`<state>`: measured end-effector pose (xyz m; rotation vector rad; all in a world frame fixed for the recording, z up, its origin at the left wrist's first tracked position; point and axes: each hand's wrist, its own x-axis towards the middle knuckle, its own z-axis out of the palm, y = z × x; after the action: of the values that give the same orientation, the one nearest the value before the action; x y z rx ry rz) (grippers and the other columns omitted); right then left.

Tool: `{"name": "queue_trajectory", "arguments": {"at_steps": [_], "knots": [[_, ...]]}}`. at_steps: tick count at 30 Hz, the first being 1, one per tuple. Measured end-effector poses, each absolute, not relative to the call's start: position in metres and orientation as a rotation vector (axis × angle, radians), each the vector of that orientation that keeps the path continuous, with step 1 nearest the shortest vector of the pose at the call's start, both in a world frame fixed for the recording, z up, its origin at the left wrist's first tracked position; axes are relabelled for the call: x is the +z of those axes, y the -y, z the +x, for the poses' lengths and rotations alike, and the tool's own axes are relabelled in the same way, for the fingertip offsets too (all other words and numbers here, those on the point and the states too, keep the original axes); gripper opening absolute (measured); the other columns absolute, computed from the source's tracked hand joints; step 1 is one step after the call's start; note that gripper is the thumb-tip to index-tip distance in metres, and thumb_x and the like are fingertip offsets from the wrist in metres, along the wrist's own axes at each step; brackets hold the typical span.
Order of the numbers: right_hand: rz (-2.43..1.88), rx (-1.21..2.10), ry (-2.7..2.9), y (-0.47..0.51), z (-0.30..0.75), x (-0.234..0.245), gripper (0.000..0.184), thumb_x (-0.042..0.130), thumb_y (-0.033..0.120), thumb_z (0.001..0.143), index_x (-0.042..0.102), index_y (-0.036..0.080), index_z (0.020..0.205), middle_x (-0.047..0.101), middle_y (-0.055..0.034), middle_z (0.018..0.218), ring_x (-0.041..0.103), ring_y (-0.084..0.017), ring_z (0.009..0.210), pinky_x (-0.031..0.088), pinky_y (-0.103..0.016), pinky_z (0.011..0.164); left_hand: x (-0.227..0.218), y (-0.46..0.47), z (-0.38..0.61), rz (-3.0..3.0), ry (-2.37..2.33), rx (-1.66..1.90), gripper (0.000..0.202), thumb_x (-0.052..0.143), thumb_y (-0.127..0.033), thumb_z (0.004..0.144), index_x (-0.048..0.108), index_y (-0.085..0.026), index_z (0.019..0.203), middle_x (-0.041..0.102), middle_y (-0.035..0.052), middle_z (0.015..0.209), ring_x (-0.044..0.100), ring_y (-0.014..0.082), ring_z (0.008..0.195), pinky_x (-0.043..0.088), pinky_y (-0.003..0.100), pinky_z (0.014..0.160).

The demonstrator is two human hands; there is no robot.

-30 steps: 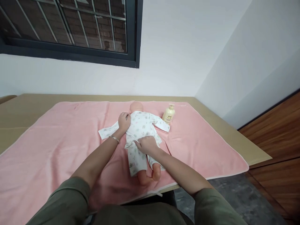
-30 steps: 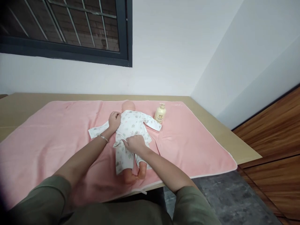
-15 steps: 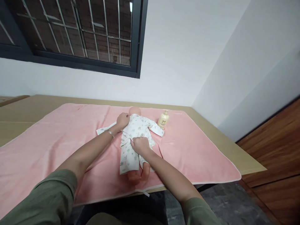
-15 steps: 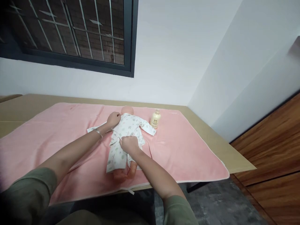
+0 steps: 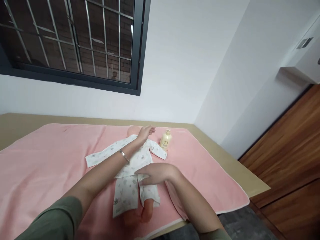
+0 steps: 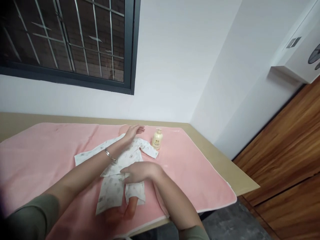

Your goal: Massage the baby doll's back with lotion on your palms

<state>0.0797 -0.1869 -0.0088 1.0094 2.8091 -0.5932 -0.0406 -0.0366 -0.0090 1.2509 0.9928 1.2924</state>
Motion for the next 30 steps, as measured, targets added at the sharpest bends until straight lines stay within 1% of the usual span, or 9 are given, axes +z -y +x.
{"name": "queue_trajectory", "arguments": {"at_steps": [2,4,5,7,11,14,18,24,30], "knots": [[1.158,-0.63,-2.895,0.162,0.104,0.018,0.042,0.056,0.046,0.093,0.062,0.032,0.132,0.069,0.0004,0.128,0.066,-0.02,0.108,0.047,-0.026,0.087,0.005,0.02,-0.028,1.087,-0.909,1.2,0.039,0.039,-0.042,0.092,0.066,-0.015,0.098,0.071,0.0165,0.104,0.068,0.0266,0.104,0.052,0.04,0.094],[1.877,-0.332,-2.84,0.13,0.121,0.035,0.037,0.042,0.035,0.098,0.071,0.026,0.119,0.075,-0.0016,0.112,0.067,-0.02,0.101,0.046,-0.026,0.085,0.015,0.005,-0.017,0.942,-0.85,1.084,0.043,0.03,-0.038,0.094,0.064,-0.014,0.108,0.069,0.0201,0.11,0.068,0.0279,0.105,0.054,0.044,0.09],[2.27,-0.101,-2.667,0.114,0.126,0.039,0.041,0.036,0.033,0.099,0.072,0.022,0.115,0.076,-0.0052,0.108,0.067,-0.021,0.1,0.046,-0.027,0.085,0.018,-0.001,-0.011,0.881,-0.829,1.028,0.044,0.028,-0.035,0.095,0.062,-0.014,0.112,0.067,0.021,0.112,0.068,0.0285,0.105,0.054,0.046,0.089],[2.542,0.099,-2.486,0.085,0.132,0.039,0.048,0.027,0.024,0.099,0.068,0.012,0.12,0.072,-0.0152,0.117,0.064,-0.026,0.109,0.044,-0.032,0.089,0.019,-0.007,0.0,0.781,-0.792,0.937,0.045,0.024,-0.031,0.095,0.059,-0.015,0.118,0.066,0.0211,0.116,0.068,0.0292,0.107,0.055,0.047,0.088],[2.579,0.236,-2.441,0.054,0.128,0.02,0.045,0.035,0.014,0.094,0.059,0.004,0.131,0.059,-0.0214,0.137,0.052,-0.028,0.129,0.031,-0.037,0.109,0.011,-0.006,0.019,0.643,-0.716,0.817,0.046,0.026,-0.035,0.096,0.056,-0.013,0.123,0.066,0.0211,0.114,0.068,0.0308,0.105,0.055,0.047,0.087],[2.573,0.3,-2.423,0.048,0.122,0.0,0.053,0.043,0.012,0.09,0.047,-0.002,0.142,0.046,-0.0259,0.149,0.041,-0.029,0.14,0.019,-0.041,0.117,0.005,-0.004,0.023,0.572,-0.658,0.726,0.043,0.031,-0.031,0.094,0.055,-0.01,0.124,0.068,0.0215,0.11,0.07,0.0318,0.098,0.055,0.049,0.085],[2.652,0.379,-2.338,0.046,0.116,-0.022,0.061,0.042,0.012,0.091,0.035,-0.002,0.149,0.031,-0.0274,0.157,0.032,-0.03,0.145,0.022,-0.044,0.116,-0.001,-0.003,0.017,0.51,-0.61,0.649,0.043,0.035,-0.031,0.094,0.054,-0.008,0.124,0.07,0.021,0.107,0.072,0.0321,0.091,0.056,0.05,0.083],[2.792,0.363,-2.284,0.047,0.109,-0.027,0.06,0.039,0.011,0.09,0.036,0.004,0.15,0.029,-0.0229,0.159,0.032,-0.031,0.145,0.027,-0.045,0.114,-0.012,0.031,-0.005,0.479,-0.651,0.622,0.051,0.031,-0.034,0.097,0.046,-0.002,0.134,0.067,0.0254,0.112,0.072,0.0306,0.093,0.057,0.045,0.082],[3.046,-0.049,-2.153,0.058,0.094,0.015,0.056,0.041,0.026,0.093,0.045,0.011,0.146,0.033,-0.0194,0.159,0.02,-0.04,0.149,0.02,-0.068,0.112,-0.005,0.088,-0.054,0.391,-0.672,0.691,0.057,0.035,-0.034,0.097,0.036,0.0,0.143,0.063,0.028,0.122,0.069,0.0297,0.107,0.054,0.04,0.088]]}}
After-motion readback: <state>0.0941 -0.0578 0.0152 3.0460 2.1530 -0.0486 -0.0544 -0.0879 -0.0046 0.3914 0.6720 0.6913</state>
